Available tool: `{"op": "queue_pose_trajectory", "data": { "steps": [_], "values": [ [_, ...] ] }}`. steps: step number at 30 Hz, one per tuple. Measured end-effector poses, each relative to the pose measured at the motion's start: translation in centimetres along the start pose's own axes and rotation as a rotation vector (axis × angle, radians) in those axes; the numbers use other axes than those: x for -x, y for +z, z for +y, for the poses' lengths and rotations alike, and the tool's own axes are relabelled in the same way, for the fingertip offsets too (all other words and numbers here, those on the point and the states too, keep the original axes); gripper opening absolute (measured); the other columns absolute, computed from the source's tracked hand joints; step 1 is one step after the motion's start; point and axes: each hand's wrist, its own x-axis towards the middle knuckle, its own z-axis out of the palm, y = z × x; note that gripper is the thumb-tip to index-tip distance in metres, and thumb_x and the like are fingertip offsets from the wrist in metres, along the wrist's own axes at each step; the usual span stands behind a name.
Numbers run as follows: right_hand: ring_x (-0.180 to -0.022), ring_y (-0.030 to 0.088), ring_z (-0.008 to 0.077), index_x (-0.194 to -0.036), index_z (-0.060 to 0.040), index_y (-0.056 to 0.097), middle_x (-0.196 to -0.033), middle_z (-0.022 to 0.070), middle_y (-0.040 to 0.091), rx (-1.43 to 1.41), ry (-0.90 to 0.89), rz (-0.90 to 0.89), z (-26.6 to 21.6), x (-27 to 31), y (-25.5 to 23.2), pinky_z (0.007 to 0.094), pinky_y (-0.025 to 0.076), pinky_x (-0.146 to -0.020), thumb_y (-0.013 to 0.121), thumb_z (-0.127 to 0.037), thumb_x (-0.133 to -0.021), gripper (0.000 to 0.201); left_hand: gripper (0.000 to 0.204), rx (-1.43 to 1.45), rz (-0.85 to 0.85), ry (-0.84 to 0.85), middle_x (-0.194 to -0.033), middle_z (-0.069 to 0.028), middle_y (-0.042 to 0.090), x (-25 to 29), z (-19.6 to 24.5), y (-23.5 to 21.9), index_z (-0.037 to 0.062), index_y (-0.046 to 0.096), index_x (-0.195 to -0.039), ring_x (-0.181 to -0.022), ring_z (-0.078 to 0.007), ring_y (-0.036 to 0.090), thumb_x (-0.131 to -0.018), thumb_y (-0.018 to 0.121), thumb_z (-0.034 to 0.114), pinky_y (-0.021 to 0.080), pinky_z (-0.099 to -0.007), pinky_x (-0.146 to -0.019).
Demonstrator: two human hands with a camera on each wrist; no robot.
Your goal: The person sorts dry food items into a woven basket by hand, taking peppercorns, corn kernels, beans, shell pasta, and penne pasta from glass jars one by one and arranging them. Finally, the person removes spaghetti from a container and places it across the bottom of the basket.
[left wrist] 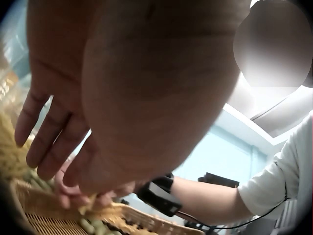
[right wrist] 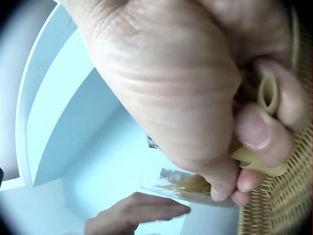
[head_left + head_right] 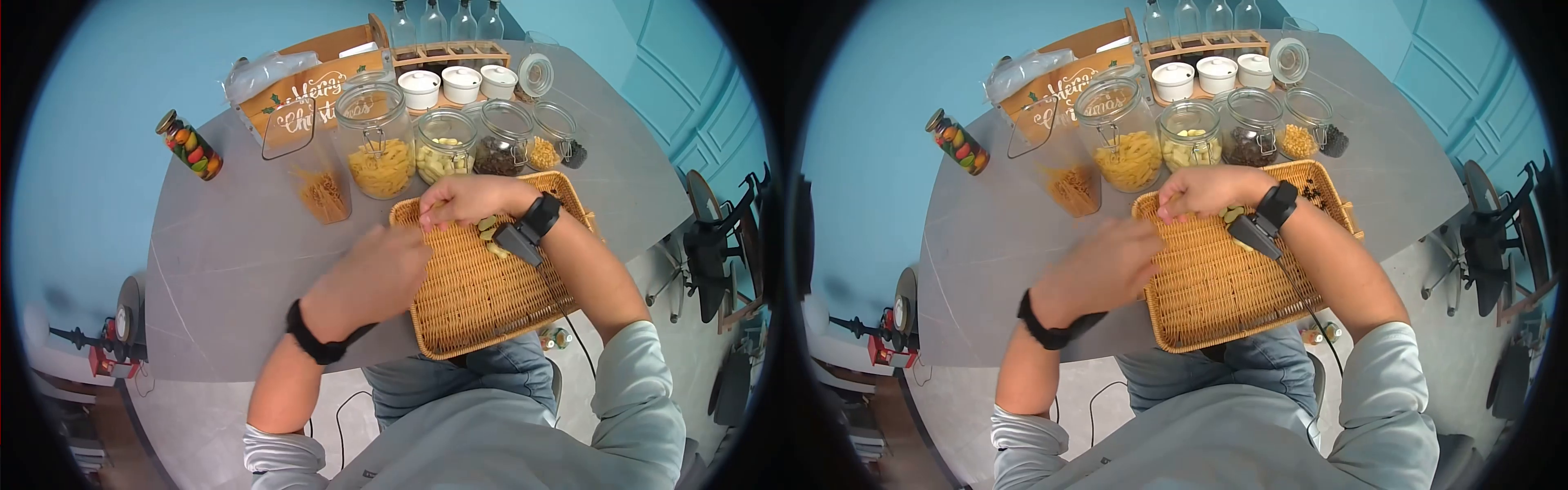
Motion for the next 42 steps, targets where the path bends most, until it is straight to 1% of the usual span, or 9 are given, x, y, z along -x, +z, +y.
{"op": "queue_pose_trajectory", "data": {
  "steps": [2, 10, 18, 24, 29, 33, 36, 38, 42],
  "values": [
    [-0.075, 0.059, 0.0071, -0.115, -0.0102, 0.071, -0.092, -0.0036, 0.067, 0.053, -0.013, -0.052, 0.6, -1.3, 0.3, 0.0241, 0.049, -0.063, 0.064, -0.027, -0.104, 0.021, 0.020, 0.042, -0.283, 0.017, -0.107, -0.0128, 0.066, 0.2, 0.3, 2.4, 0.0031, 0.068, -0.106, -0.110, -0.0313, 0.063, -0.089, 0.068, 0.014, 0.044, -0.0448, -0.104],
    [-0.078, 0.066, 0.0159, -0.135, -0.0072, 0.068, -0.100, 0.0050, 0.075, 0.099, -0.195, -0.017, -0.5, -0.4, -0.8, 0.0308, 0.055, -0.072, 0.063, -0.017, -0.104, 0.032, 0.037, -0.041, -0.374, -0.060, -0.129, -0.0136, 0.065, 0.0, 1.1, 4.2, 0.0047, 0.067, -0.125, -0.128, -0.0292, 0.060, -0.092, 0.068, 0.021, 0.026, -0.0593, -0.123],
    [-0.081, 0.072, 0.0308, -0.089, -0.0014, 0.073, -0.082, 0.0139, 0.074, 0.528, -0.153, 0.121, 0.2, 1.5, 1.6, 0.0403, 0.054, -0.071, 0.088, -0.013, -0.072, 0.025, 0.040, -0.062, -0.408, -0.105, -0.126, -0.0119, 0.065, -0.2, 1.3, 3.7, 0.0057, 0.067, -0.129, -0.128, -0.0295, 0.060, -0.093, 0.069, 0.023, 0.024, -0.0613, -0.123],
    [-0.077, 0.071, 0.0316, -0.085, -0.0017, 0.071, -0.079, 0.0150, 0.072, 0.599, -0.280, 0.301, 1.8, -0.4, 3.3, 0.0421, 0.054, -0.070, 0.083, -0.009, -0.076, 0.017, 0.033, 0.003, -0.168, -0.092, -0.118, -0.0127, 0.065, -0.3, 0.0, 0.4, 0.0040, 0.070, -0.121, -0.122, -0.0303, 0.059, -0.093, 0.069, 0.020, 0.033, -0.0535, -0.118],
    [-0.074, 0.072, 0.0207, -0.093, -0.0022, 0.073, -0.080, 0.0100, 0.075, 0.468, -0.433, 0.437, -5.3, 2.1, -2.8, 0.0342, 0.056, -0.070, 0.077, -0.005, -0.085, 0.009, 0.030, -0.228, 0.469, -0.281, -0.118, -0.0126, 0.065, -0.7, -2.0, -4.1, -0.0010, 0.068, -0.118, -0.125, -0.0323, 0.058, -0.090, 0.069, 0.009, 0.037, -0.0503, -0.111],
    [-0.073, 0.070, 0.0198, -0.091, -0.0013, 0.072, -0.077, 0.0084, 0.072, 0.406, -0.628, 0.750, -9.6, -0.7, -7.5, 0.0323, 0.056, -0.071, 0.073, -0.005, -0.088, 0.005, 0.040, -0.460, 0.657, -0.219, -0.131, -0.0144, 0.064, -2.0, -5.5, -4.8, -0.0017, 0.067, -0.126, -0.137, -0.0335, 0.052, -0.086, 0.064, -0.002, 0.033, -0.0545, -0.116],
    [-0.074, 0.071, 0.0250, -0.098, -0.0024, 0.073, -0.081, 0.0088, 0.074, 0.691, -0.616, 0.740, -10.5, -5.8, -9.5, 0.0337, 0.056, -0.073, 0.070, -0.010, -0.091, 0.011, 0.054, -0.536, 0.489, -0.197, -0.142, -0.0143, 0.061, -2.6, -7.0, -4.5, -0.0015, 0.064, -0.133, -0.147, -0.0327, 0.045, -0.080, 0.060, -0.010, 0.026, -0.0597, -0.121],
    [-0.088, 0.073, 0.0320, -0.106, -0.0042, 0.075, -0.095, 0.0142, 0.077, 0.961, -0.141, 0.374, -12.8, -7.7, -9.2, 0.0389, 0.057, -0.079, 0.067, -0.018, -0.094, 0.020, 0.061, -0.458, 0.478, -0.217, -0.144, -0.0132, 0.061, -2.8, -7.1, -4.4, -0.0008, 0.064, -0.136, -0.148, -0.0316, 0.043, -0.076, 0.057, -0.014, 0.019, -0.0618, -0.125],
    [-0.111, 0.070, 0.0410, -0.114, -0.0013, 0.076, -0.118, 0.0256, 0.073, 0.909, 0.145, 0.251, -13.7, -10.2, -9.6, 0.0485, 0.055, -0.095, 0.059, -0.019, -0.089, 0.035, 0.062, -0.449, 0.462, -0.223, -0.143, -0.0136, 0.061, -2.7, -6.8, -4.4, -0.0010, 0.063, -0.137, -0.149, -0.0300, 0.043, -0.076, 0.057, -0.014, 0.019, -0.0619, -0.125]
  ]
}}
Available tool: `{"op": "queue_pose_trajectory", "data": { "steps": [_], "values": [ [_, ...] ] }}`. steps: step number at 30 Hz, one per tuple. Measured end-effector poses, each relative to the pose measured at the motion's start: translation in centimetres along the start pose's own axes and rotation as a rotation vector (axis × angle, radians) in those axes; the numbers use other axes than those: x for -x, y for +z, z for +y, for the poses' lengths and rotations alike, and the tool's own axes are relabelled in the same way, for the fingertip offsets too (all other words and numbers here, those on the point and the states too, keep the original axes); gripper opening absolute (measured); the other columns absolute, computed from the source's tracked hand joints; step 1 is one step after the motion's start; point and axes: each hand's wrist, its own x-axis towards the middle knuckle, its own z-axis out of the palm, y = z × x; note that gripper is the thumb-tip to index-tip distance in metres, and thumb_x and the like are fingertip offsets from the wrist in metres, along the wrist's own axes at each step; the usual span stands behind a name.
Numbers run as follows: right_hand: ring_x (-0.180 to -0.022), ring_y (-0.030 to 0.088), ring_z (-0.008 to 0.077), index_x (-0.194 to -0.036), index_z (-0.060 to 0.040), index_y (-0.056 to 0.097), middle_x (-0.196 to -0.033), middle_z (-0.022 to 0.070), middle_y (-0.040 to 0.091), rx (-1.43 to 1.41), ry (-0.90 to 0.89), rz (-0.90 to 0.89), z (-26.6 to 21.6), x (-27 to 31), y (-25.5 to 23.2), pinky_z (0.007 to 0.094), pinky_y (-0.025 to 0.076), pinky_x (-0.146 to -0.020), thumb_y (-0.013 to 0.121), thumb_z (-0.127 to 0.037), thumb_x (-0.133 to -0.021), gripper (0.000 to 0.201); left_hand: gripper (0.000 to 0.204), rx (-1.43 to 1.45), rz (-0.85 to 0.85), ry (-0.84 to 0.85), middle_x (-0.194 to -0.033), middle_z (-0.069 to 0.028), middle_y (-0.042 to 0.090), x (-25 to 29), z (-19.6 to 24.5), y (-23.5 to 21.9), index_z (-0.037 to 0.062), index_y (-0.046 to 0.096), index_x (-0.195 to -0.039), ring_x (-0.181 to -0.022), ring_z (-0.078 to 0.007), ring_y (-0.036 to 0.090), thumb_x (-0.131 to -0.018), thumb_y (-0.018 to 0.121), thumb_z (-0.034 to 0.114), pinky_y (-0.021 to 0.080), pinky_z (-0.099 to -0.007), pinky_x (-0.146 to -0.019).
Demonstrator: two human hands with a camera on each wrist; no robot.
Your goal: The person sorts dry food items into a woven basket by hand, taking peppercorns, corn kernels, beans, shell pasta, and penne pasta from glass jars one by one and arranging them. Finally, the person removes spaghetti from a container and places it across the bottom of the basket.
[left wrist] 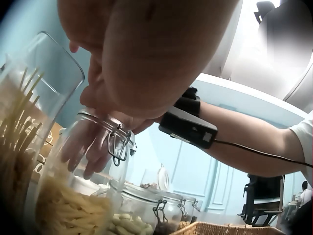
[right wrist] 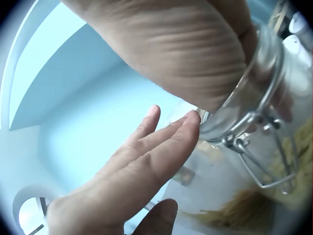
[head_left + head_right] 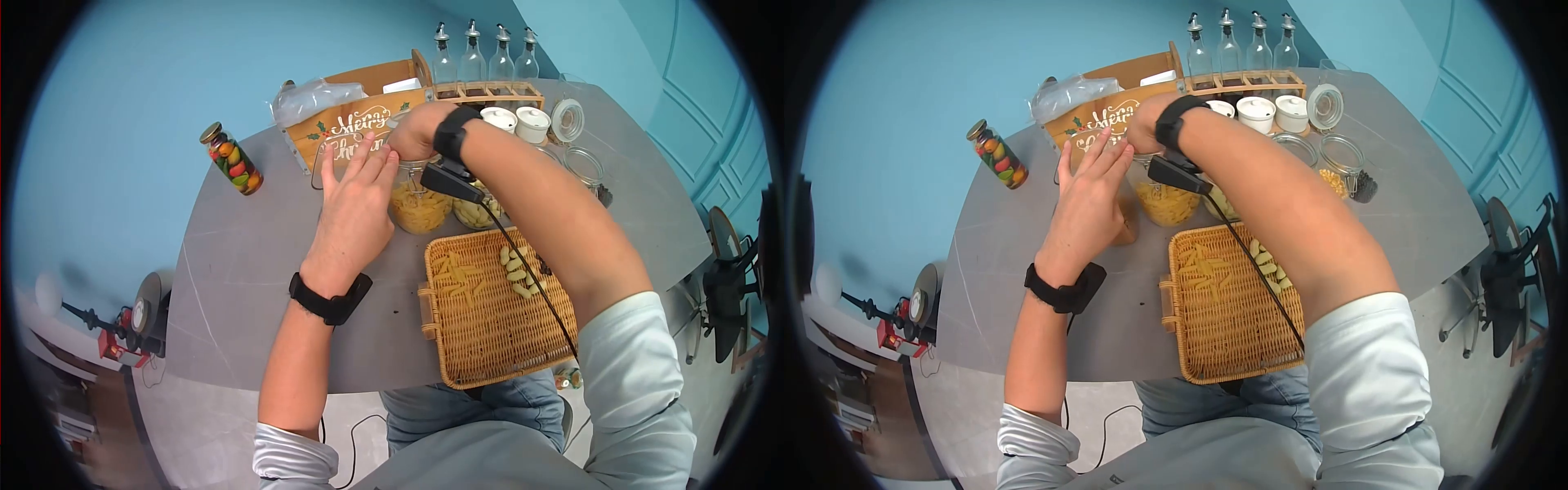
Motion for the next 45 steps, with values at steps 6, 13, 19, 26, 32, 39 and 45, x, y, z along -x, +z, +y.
{"op": "queue_pose_trajectory", "data": {
  "steps": [6, 13, 19, 26, 32, 39, 45],
  "values": [
    [-0.110, 0.071, 0.0370, -0.117, -0.0016, 0.076, -0.118, 0.0227, 0.074, -0.080, 0.016, -0.006, 0.0, -0.5, 0.4, 0.0446, 0.055, -0.097, 0.071, -0.031, -0.087, 0.042, 0.067, 0.020, -0.026, -0.015, -0.144, -0.0131, 0.061, -0.2, 0.2, -0.2, -0.0010, 0.061, -0.138, -0.149, -0.0298, 0.043, -0.073, 0.059, -0.015, 0.019, -0.0631, -0.125],
    [-0.103, 0.072, 0.0340, -0.117, -0.0056, 0.077, -0.111, 0.0189, 0.076, -0.037, -0.109, -0.164, 0.0, 1.1, -0.3, 0.0452, 0.055, -0.093, 0.081, -0.044, -0.085, 0.050, 0.067, 0.009, -0.027, -0.022, -0.145, -0.0114, 0.060, 0.0, 0.1, -0.2, -0.0005, 0.061, -0.138, -0.149, -0.0297, 0.043, -0.073, 0.058, -0.016, 0.020, -0.0637, -0.125],
    [-0.086, 0.074, 0.0275, -0.102, -0.0049, 0.078, -0.090, 0.0115, 0.077, 0.044, -0.192, 0.044, 0.7, 0.5, -0.3, 0.0408, 0.056, -0.073, 0.082, -0.015, -0.080, 0.024, 0.068, 0.007, -0.048, -0.015, -0.146, -0.0115, 0.060, 0.0, -0.1, -0.3, 0.0009, 0.061, -0.139, -0.149, -0.0298, 0.042, -0.073, 0.058, -0.016, 0.020, -0.0641, -0.124],
    [-0.073, 0.076, 0.0168, -0.097, 0.0047, 0.074, -0.085, 0.0131, 0.076, -0.470, -0.307, 0.435, 3.0, 8.9, -1.8, 0.0296, 0.060, -0.063, 0.068, 0.008, -0.085, 0.014, 0.062, 0.029, 0.013, -0.016, -0.145, -0.0139, 0.060, 0.5, 0.2, -0.1, 0.0001, 0.062, -0.136, -0.150, -0.0301, 0.041, -0.076, 0.055, -0.015, 0.019, -0.0622, -0.125],
    [-0.074, 0.077, 0.0182, -0.105, 0.0035, 0.075, -0.093, 0.0106, 0.078, -0.822, -0.355, -0.066, 4.5, 12.6, 8.0, 0.0311, 0.059, -0.061, 0.066, 0.005, -0.087, 0.020, 0.031, 0.220, -0.228, -0.068, -0.110, -0.0141, 0.065, 2.3, 3.9, -4.2, -0.0004, 0.066, -0.109, -0.115, -0.0339, 0.059, -0.080, 0.060, -0.008, 0.044, -0.0466, -0.100],
    [-0.072, 0.074, 0.0186, -0.106, 0.0029, 0.075, -0.090, 0.0109, 0.077, -0.790, -0.217, -0.046, 3.0, 10.4, 15.8, 0.0300, 0.058, -0.064, 0.077, 0.000, -0.087, 0.019, 0.021, 0.443, -0.644, 0.355, -0.110, -0.0129, 0.065, 5.9, 10.2, -0.8, 0.0011, 0.068, -0.106, -0.110, -0.0319, 0.061, -0.087, 0.061, 0.006, 0.045, -0.0434, -0.097],
    [-0.076, 0.074, 0.0210, -0.102, 0.0016, 0.075, -0.088, 0.0114, 0.077, -0.652, -0.359, 0.228, 4.1, 12.4, 15.6, 0.0348, 0.057, -0.069, 0.081, -0.003, -0.081, 0.022, 0.040, 0.454, -0.767, 0.404, -0.138, -0.0163, 0.063, 7.9, 10.8, 2.6, -0.0014, 0.065, -0.126, -0.135, -0.0313, 0.055, -0.089, 0.065, 0.013, 0.041, -0.0450, -0.111]
  ]
}}
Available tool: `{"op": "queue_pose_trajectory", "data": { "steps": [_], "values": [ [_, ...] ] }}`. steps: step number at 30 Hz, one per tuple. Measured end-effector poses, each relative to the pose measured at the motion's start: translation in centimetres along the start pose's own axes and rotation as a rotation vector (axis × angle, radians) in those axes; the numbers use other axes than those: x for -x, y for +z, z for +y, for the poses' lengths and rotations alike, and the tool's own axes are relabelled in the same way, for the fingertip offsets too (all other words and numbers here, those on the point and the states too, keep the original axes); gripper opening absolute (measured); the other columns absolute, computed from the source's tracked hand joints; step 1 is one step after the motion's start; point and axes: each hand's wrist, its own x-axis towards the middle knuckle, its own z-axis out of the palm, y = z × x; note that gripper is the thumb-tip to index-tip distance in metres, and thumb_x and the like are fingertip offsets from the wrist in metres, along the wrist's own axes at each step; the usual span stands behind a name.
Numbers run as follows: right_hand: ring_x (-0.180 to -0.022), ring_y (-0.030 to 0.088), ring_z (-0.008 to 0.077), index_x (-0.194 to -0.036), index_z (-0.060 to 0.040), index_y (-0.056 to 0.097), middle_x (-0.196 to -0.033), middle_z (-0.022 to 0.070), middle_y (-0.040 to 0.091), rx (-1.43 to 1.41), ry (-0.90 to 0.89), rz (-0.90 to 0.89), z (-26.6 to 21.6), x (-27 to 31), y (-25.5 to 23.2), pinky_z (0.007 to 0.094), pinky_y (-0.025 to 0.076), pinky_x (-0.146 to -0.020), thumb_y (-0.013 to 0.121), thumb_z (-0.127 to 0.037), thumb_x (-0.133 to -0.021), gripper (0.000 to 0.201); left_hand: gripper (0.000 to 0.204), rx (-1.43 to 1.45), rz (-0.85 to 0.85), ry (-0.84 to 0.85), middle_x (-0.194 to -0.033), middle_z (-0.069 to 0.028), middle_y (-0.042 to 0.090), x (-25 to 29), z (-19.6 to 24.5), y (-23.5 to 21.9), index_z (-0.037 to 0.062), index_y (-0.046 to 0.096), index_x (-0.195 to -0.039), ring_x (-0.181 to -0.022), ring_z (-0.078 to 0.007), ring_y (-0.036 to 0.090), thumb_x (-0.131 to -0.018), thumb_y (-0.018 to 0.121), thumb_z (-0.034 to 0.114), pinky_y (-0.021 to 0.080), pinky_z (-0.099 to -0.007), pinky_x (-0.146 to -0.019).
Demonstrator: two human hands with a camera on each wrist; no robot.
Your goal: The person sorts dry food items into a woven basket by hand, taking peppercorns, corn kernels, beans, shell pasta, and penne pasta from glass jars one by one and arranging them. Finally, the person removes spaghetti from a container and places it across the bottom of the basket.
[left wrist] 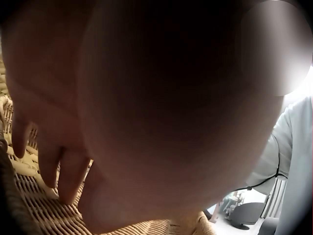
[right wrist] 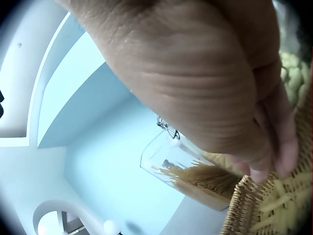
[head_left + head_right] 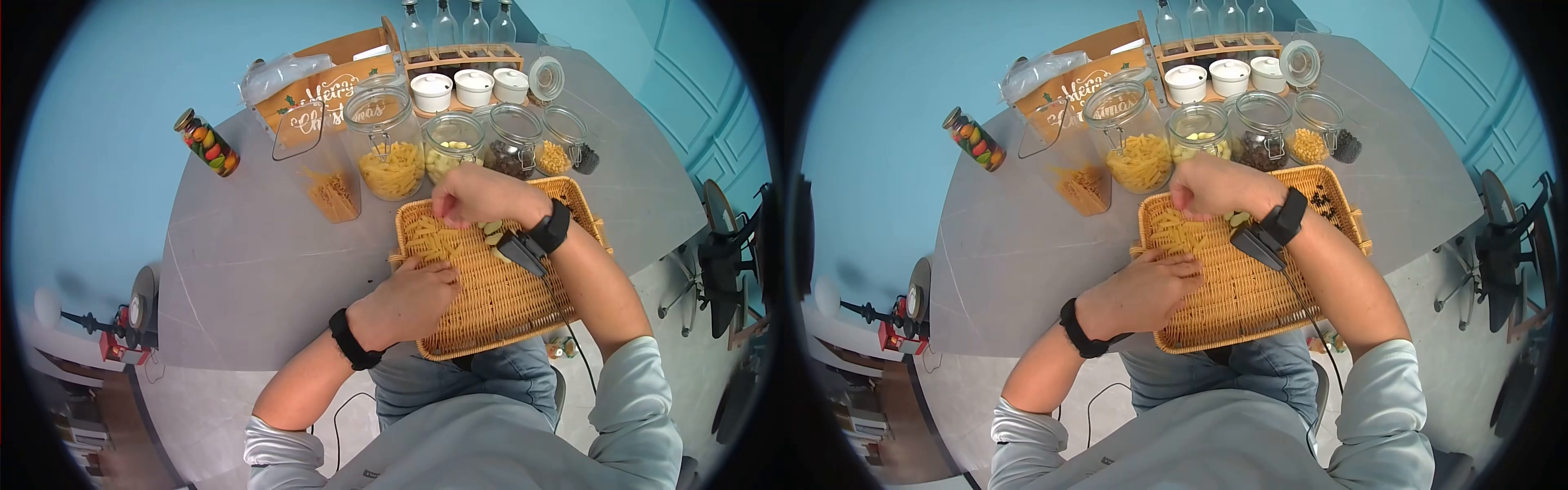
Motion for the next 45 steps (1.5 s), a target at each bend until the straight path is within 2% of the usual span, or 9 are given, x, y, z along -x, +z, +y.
{"op": "queue_pose_trajectory", "data": {
  "steps": [6, 11, 13, 19, 25, 28, 35, 37, 45],
  "values": [
    [-0.078, 0.072, 0.0342, -0.084, -0.0006, 0.072, -0.079, 0.0166, 0.072, 0.204, -0.031, -0.083, 0.6, 1.4, 3.5, 0.0414, 0.055, -0.070, 0.086, -0.006, -0.068, 0.022, 0.046, -0.110, 0.002, -0.177, -0.139, -0.0175, 0.063, -0.2, -0.4, 0.7, -0.0027, 0.063, -0.129, -0.137, -0.0319, 0.054, -0.089, 0.070, 0.018, 0.036, -0.0485, -0.118],
    [-0.078, 0.070, 0.0371, -0.085, 0.0002, 0.071, -0.081, 0.0199, 0.070, 0.264, -0.042, 0.067, -0.3, 0.7, 3.6, 0.0424, 0.055, -0.072, 0.080, -0.006, -0.077, 0.014, 0.040, -0.161, 0.206, -0.086, -0.128, -0.0163, 0.066, 1.4, -1.5, -1.1, -0.0007, 0.067, -0.122, -0.129, -0.0331, 0.058, -0.089, 0.072, 0.021, 0.040, -0.0489, -0.115],
    [-0.078, 0.071, 0.0364, -0.086, 0.0002, 0.071, -0.080, 0.0194, 0.070, 0.241, -0.064, 0.076, -1.1, 0.4, 2.0, 0.0416, 0.055, -0.072, 0.079, -0.005, -0.078, 0.012, 0.030, 0.114, 0.358, -0.129, -0.119, -0.0156, 0.066, 2.8, -2.4, -3.6, 0.0021, 0.071, -0.111, -0.121, -0.0340, 0.061, -0.086, 0.075, 0.018, 0.046, -0.0475, -0.106],
    [-0.081, 0.072, 0.0336, -0.091, 0.0013, 0.072, -0.085, 0.0184, 0.072, 0.080, -0.188, 0.221, -7.2, -1.1, -3.1, 0.0400, 0.056, -0.073, 0.072, -0.002, -0.086, 0.006, 0.022, -0.383, 1.003, -0.570, -0.097, -0.0166, 0.062, 8.1, -7.4, -10.6, -0.0010, 0.066, -0.104, -0.089, -0.0372, 0.064, -0.088, 0.077, 0.011, 0.053, -0.0448, -0.074],
    [-0.094, 0.071, 0.0356, -0.100, 0.0029, 0.072, -0.096, 0.0200, 0.070, 0.345, -0.571, 0.484, -10.9, -7.8, -4.7, 0.0441, 0.057, -0.079, 0.069, -0.001, -0.088, 0.013, 0.013, -0.081, 0.879, -0.430, -0.084, -0.0178, 0.062, 9.3, -11.3, -10.6, -0.0011, 0.063, -0.099, -0.080, -0.0400, 0.062, -0.092, 0.071, 0.006, 0.049, -0.0474, -0.070],
    [-0.092, 0.072, 0.0376, -0.101, 0.0026, 0.074, -0.093, 0.0195, 0.071, 0.435, -0.668, 0.383, -11.8, -10.7, -4.5, 0.0468, 0.058, -0.079, 0.069, -0.001, -0.086, 0.016, 0.010, -0.084, 0.857, -0.368, -0.085, -0.0181, 0.060, 10.1, -9.2, -10.0, -0.0010, 0.062, -0.095, -0.079, -0.0405, 0.061, -0.091, 0.070, 0.003, 0.048, -0.0475, -0.069],
    [-0.084, 0.074, 0.0355, -0.089, 0.0003, 0.076, -0.105, 0.0151, 0.075, 0.897, -0.347, 0.010, -14.0, -12.4, 0.3, 0.0482, 0.059, -0.077, 0.064, -0.006, -0.092, 0.014, 0.012, -0.156, 0.800, -0.319, -0.088, -0.0137, 0.056, 11.8, -4.6, -8.0, 0.0001, 0.061, -0.091, -0.082, -0.0355, 0.060, -0.085, 0.072, 0.000, 0.049, -0.0448, -0.070],
    [-0.089, 0.075, 0.0342, -0.089, -0.0024, 0.077, -0.111, 0.0136, 0.075, 1.111, -0.213, -0.448, -13.6, -14.6, 2.0, 0.0483, 0.061, -0.080, 0.065, -0.010, -0.092, 0.014, 0.013, -0.172, 0.799, -0.301, -0.087, -0.0131, 0.055, 12.0, -4.2, -7.8, -0.0001, 0.061, -0.091, -0.083, -0.0340, 0.060, -0.084, 0.072, 0.000, 0.050, -0.0439, -0.071],
    [-0.098, 0.076, 0.0311, -0.097, -0.0071, 0.080, -0.099, 0.0096, 0.078, 1.043, -0.194, -0.341, -12.0, -15.5, 4.1, 0.0441, 0.060, -0.078, 0.072, -0.015, -0.088, 0.015, 0.014, -0.193, 0.789, -0.301, -0.086, -0.0122, 0.055, 12.3, -4.2, -7.7, -0.0007, 0.059, -0.090, -0.084, -0.0319, 0.059, -0.082, 0.071, -0.003, 0.051, -0.0424, -0.074]
  ]
}}
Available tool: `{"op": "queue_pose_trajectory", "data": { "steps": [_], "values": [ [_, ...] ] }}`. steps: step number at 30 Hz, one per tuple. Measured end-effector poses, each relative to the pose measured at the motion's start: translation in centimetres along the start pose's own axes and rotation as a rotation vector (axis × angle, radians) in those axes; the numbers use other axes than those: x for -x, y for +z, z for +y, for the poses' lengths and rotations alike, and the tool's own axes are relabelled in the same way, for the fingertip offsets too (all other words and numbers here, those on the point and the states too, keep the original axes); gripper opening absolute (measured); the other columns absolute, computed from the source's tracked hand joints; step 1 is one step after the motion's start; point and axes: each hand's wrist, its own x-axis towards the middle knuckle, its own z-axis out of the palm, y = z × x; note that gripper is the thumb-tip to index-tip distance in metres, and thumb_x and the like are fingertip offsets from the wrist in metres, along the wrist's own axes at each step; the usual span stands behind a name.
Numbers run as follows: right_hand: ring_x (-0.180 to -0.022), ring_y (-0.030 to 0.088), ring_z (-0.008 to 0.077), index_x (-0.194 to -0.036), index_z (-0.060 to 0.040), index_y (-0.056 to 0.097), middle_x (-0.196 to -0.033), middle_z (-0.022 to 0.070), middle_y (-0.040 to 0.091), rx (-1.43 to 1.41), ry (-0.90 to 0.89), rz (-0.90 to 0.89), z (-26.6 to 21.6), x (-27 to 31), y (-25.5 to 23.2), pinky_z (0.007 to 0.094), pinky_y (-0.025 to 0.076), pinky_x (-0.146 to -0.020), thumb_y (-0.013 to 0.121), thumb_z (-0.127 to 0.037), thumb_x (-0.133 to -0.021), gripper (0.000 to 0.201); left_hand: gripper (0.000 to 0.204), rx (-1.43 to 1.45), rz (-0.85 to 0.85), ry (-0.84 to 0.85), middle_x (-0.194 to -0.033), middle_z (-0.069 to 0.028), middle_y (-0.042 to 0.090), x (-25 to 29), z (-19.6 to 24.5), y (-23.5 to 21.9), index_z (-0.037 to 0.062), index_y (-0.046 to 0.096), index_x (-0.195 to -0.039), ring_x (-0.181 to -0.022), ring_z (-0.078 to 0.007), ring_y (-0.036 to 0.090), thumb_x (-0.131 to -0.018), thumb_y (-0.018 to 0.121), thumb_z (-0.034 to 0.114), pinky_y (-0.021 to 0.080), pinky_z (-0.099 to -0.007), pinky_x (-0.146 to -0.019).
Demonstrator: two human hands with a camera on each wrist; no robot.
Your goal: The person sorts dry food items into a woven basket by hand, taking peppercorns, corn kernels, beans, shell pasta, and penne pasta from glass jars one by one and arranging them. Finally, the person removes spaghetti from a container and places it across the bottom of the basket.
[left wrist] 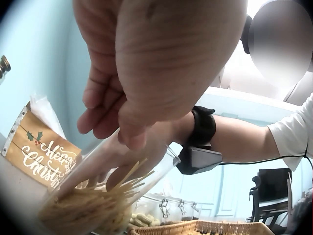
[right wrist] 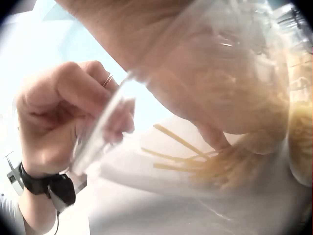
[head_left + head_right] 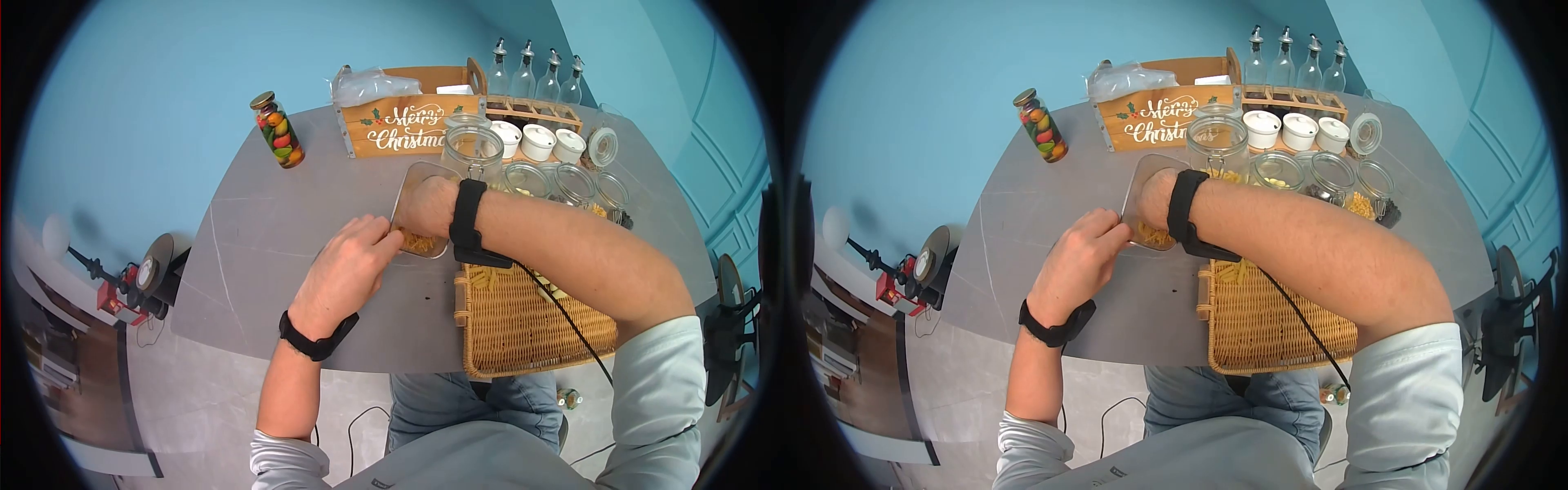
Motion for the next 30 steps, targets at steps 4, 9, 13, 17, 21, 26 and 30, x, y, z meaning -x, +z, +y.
{"op": "queue_pose_trajectory", "data": {
  "steps": [4, 9, 13, 17, 21, 26, 30],
  "values": [
    [-0.101, 0.076, 0.0305, -0.101, -0.0073, 0.081, -0.103, 0.0130, 0.079, 0.014, 0.049, -0.106, -0.7, 1.5, -1.7, 0.0434, 0.061, -0.079, 0.074, -0.013, -0.085, 0.018, 0.014, -0.001, 0.001, 0.014, -0.086, -0.0122, 0.055, -0.3, 0.4, 0.1, -0.0008, 0.059, -0.090, -0.085, -0.0318, 0.059, -0.081, 0.070, -0.004, 0.051, -0.0421, -0.075],
    [-0.098, 0.076, 0.0314, -0.102, -0.0061, 0.080, -0.102, 0.0143, 0.079, 0.050, 0.024, -0.049, -0.4, 1.6, -1.2, 0.0426, 0.061, -0.079, 0.076, -0.013, -0.084, 0.020, 0.014, -0.005, -0.007, 0.026, -0.086, -0.0127, 0.056, -0.5, 0.2, 0.1, -0.0010, 0.059, -0.088, -0.085, -0.0323, 0.059, -0.081, 0.070, -0.004, 0.051, -0.0428, -0.076],
    [-0.099, 0.076, 0.0319, -0.104, -0.0046, 0.080, -0.103, 0.0150, 0.078, -0.092, 0.107, 0.030, 0.1, 0.7, -0.3, 0.0433, 0.061, -0.080, 0.073, -0.016, -0.087, 0.021, 0.014, 0.001, -0.014, 0.026, -0.085, -0.0128, 0.056, -0.7, 0.3, 0.0, -0.0012, 0.059, -0.088, -0.085, -0.0326, 0.059, -0.081, 0.070, -0.005, 0.051, -0.0431, -0.076],
    [-0.100, 0.076, 0.0323, -0.104, -0.0045, 0.080, -0.104, 0.0152, 0.078, -0.117, 0.106, -0.015, 0.1, 0.4, -0.1, 0.0439, 0.061, -0.080, 0.071, -0.017, -0.089, 0.021, 0.015, 0.007, -0.017, 0.028, -0.085, -0.0130, 0.056, -0.8, 0.7, 0.0, -0.0014, 0.059, -0.087, -0.085, -0.0331, 0.059, -0.080, 0.071, -0.005, 0.051, -0.0434, -0.076],
    [-0.098, 0.076, 0.0330, -0.105, -0.0037, 0.079, -0.104, 0.0153, 0.078, -0.013, 0.071, -0.074, -0.4, 0.2, 0.1, 0.0444, 0.060, -0.079, 0.071, -0.016, -0.089, 0.021, 0.015, 0.001, -0.031, 0.010, -0.085, -0.0133, 0.056, -0.7, 1.0, -0.3, -0.0014, 0.059, -0.087, -0.086, -0.0333, 0.059, -0.078, 0.070, -0.007, 0.051, -0.0440, -0.077],
    [-0.097, 0.076, 0.0333, -0.107, -0.0034, 0.079, -0.102, 0.0147, 0.079, -0.019, 0.042, -0.024, -0.4, 1.4, -0.9, 0.0451, 0.061, -0.078, 0.070, -0.014, -0.090, 0.022, 0.015, -0.017, -0.038, -0.016, -0.085, -0.0133, 0.056, -0.4, 0.9, -0.4, -0.0017, 0.059, -0.088, -0.085, -0.0336, 0.060, -0.079, 0.070, -0.007, 0.052, -0.0441, -0.076],
    [-0.094, 0.076, 0.0345, -0.098, -0.0026, 0.079, -0.098, 0.0168, 0.078, -0.139, 0.053, 0.092, 0.1, 2.5, -0.6, 0.0443, 0.061, -0.077, 0.068, -0.010, -0.089, 0.016, 0.014, 0.019, -0.009, -0.015, -0.086, -0.0136, 0.057, -0.4, 1.1, -0.3, -0.0021, 0.060, -0.089, -0.085, -0.0339, 0.060, -0.079, 0.069, -0.007, 0.052, -0.0440, -0.076]
  ]
}}
